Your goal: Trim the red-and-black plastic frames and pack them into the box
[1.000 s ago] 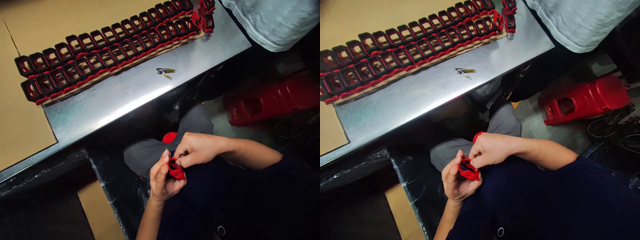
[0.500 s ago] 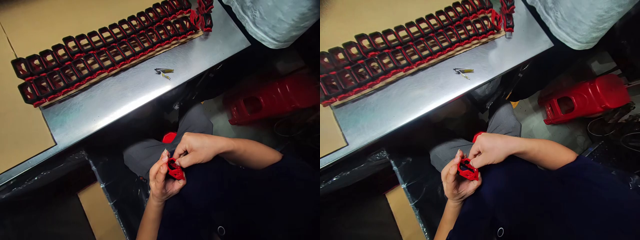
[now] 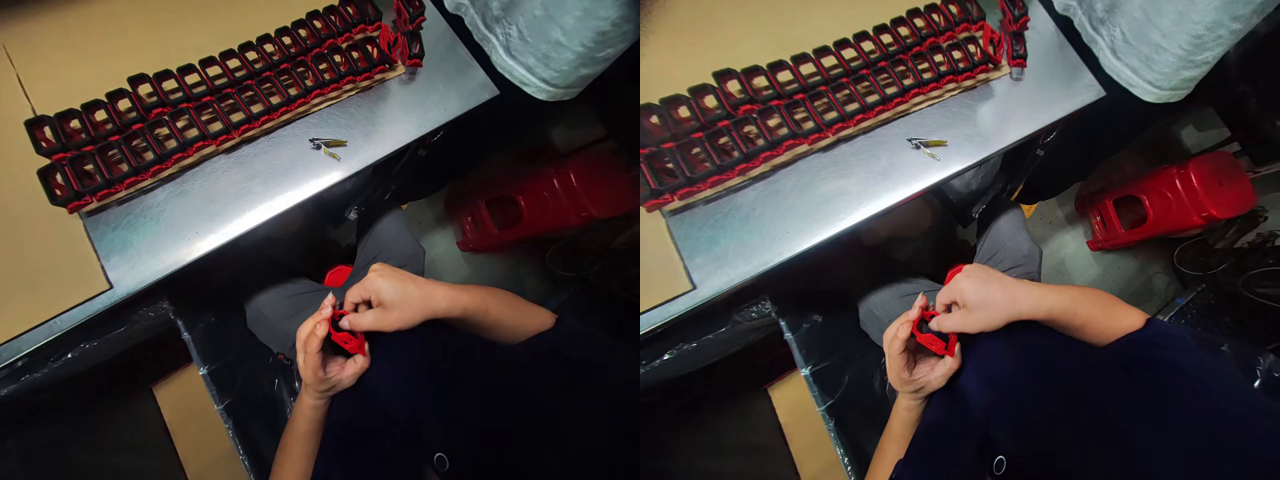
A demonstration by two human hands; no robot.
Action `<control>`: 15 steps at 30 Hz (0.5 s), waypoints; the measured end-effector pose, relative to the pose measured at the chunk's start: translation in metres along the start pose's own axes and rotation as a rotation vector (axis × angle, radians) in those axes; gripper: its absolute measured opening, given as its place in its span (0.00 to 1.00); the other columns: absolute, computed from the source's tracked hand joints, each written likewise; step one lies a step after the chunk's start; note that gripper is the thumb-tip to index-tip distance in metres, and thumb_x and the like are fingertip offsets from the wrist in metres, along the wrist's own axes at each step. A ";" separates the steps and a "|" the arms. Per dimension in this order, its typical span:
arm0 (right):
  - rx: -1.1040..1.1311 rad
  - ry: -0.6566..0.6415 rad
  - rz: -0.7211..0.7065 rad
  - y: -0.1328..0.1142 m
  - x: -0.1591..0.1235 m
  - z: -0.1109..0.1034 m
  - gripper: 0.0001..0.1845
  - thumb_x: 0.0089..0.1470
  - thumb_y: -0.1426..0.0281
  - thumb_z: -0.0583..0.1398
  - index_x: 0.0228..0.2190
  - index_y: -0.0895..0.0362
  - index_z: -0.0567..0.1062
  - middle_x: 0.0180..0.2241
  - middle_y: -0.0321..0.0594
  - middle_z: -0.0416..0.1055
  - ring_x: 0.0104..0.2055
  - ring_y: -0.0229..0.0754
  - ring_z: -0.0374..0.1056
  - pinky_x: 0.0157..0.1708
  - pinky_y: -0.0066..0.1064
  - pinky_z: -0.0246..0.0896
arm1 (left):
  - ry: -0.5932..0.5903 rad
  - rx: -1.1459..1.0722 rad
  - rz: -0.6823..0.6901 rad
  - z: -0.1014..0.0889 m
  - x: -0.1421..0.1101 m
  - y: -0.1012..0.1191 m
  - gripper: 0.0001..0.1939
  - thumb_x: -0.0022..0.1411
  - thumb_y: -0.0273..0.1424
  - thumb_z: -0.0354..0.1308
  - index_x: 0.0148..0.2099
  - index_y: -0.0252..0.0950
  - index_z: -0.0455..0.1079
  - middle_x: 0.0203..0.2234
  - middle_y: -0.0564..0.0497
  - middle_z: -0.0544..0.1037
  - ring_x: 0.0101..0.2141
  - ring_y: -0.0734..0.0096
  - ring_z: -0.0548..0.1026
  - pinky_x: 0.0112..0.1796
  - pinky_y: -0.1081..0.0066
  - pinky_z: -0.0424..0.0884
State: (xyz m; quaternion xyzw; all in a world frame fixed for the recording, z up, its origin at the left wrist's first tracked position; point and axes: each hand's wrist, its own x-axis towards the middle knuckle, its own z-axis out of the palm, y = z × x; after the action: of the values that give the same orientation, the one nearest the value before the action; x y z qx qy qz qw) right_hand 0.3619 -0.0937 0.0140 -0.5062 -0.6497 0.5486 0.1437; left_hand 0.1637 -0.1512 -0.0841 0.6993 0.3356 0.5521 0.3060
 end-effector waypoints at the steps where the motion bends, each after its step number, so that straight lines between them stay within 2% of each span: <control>1: 0.010 0.081 0.034 0.006 0.000 -0.005 0.13 0.57 0.68 0.61 0.23 0.60 0.79 0.20 0.37 0.74 0.21 0.33 0.63 0.23 0.25 0.51 | 0.047 -0.059 -0.050 0.002 0.001 0.000 0.42 0.53 0.29 0.70 0.68 0.40 0.59 0.53 0.43 0.71 0.54 0.53 0.77 0.49 0.54 0.81; 3: 0.088 0.235 0.158 0.022 0.000 -0.014 0.14 0.59 0.65 0.60 0.26 0.60 0.79 0.22 0.38 0.76 0.21 0.34 0.65 0.23 0.25 0.53 | 0.140 -0.201 -0.163 0.006 0.002 0.000 0.38 0.56 0.35 0.70 0.66 0.41 0.61 0.51 0.44 0.71 0.54 0.55 0.77 0.50 0.56 0.80; 5: 0.244 0.270 0.244 0.041 0.001 -0.017 0.15 0.58 0.61 0.61 0.32 0.61 0.79 0.25 0.40 0.79 0.24 0.36 0.69 0.26 0.26 0.58 | 0.193 -0.317 -0.238 0.010 0.002 -0.001 0.38 0.56 0.40 0.70 0.66 0.43 0.61 0.51 0.45 0.71 0.54 0.56 0.77 0.52 0.57 0.78; 7: 0.438 0.163 0.232 0.053 0.000 -0.009 0.18 0.56 0.60 0.64 0.43 0.61 0.78 0.32 0.43 0.81 0.33 0.40 0.75 0.34 0.28 0.66 | 0.208 -0.372 -0.271 0.014 0.000 -0.003 0.40 0.57 0.44 0.68 0.68 0.45 0.59 0.52 0.45 0.72 0.55 0.57 0.76 0.54 0.58 0.76; 9: 0.634 -0.016 0.195 0.057 -0.003 0.009 0.26 0.57 0.58 0.65 0.51 0.61 0.74 0.38 0.48 0.82 0.40 0.42 0.77 0.41 0.33 0.70 | 0.211 -0.390 -0.295 0.016 -0.003 -0.006 0.40 0.58 0.47 0.67 0.69 0.47 0.58 0.53 0.45 0.73 0.57 0.58 0.75 0.56 0.58 0.73; 12: 0.910 -0.327 0.165 0.052 -0.009 0.038 0.31 0.57 0.51 0.64 0.51 0.63 0.75 0.41 0.52 0.81 0.40 0.45 0.79 0.42 0.37 0.72 | 0.177 -0.384 -0.375 0.017 -0.008 -0.007 0.39 0.58 0.48 0.66 0.68 0.48 0.60 0.56 0.44 0.72 0.58 0.55 0.73 0.56 0.57 0.74; 13: 0.980 -0.378 0.161 0.050 -0.010 0.045 0.32 0.57 0.49 0.65 0.50 0.63 0.75 0.41 0.53 0.81 0.39 0.45 0.79 0.42 0.36 0.73 | 0.164 -0.381 -0.402 0.016 -0.009 -0.007 0.39 0.58 0.48 0.66 0.67 0.48 0.60 0.56 0.43 0.72 0.58 0.54 0.73 0.55 0.57 0.74; 15: 1.051 -0.376 0.160 0.048 -0.011 0.053 0.32 0.55 0.49 0.66 0.47 0.63 0.77 0.40 0.52 0.81 0.38 0.44 0.79 0.40 0.34 0.73 | 0.154 -0.378 -0.427 0.015 -0.010 -0.005 0.38 0.58 0.47 0.67 0.67 0.48 0.60 0.57 0.42 0.71 0.58 0.55 0.73 0.54 0.58 0.75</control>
State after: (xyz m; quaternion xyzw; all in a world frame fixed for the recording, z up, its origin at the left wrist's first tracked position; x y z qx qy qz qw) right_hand 0.3512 -0.1383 -0.0418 -0.3077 -0.2630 0.8885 0.2160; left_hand 0.1761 -0.1569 -0.0971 0.4996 0.3886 0.5796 0.5133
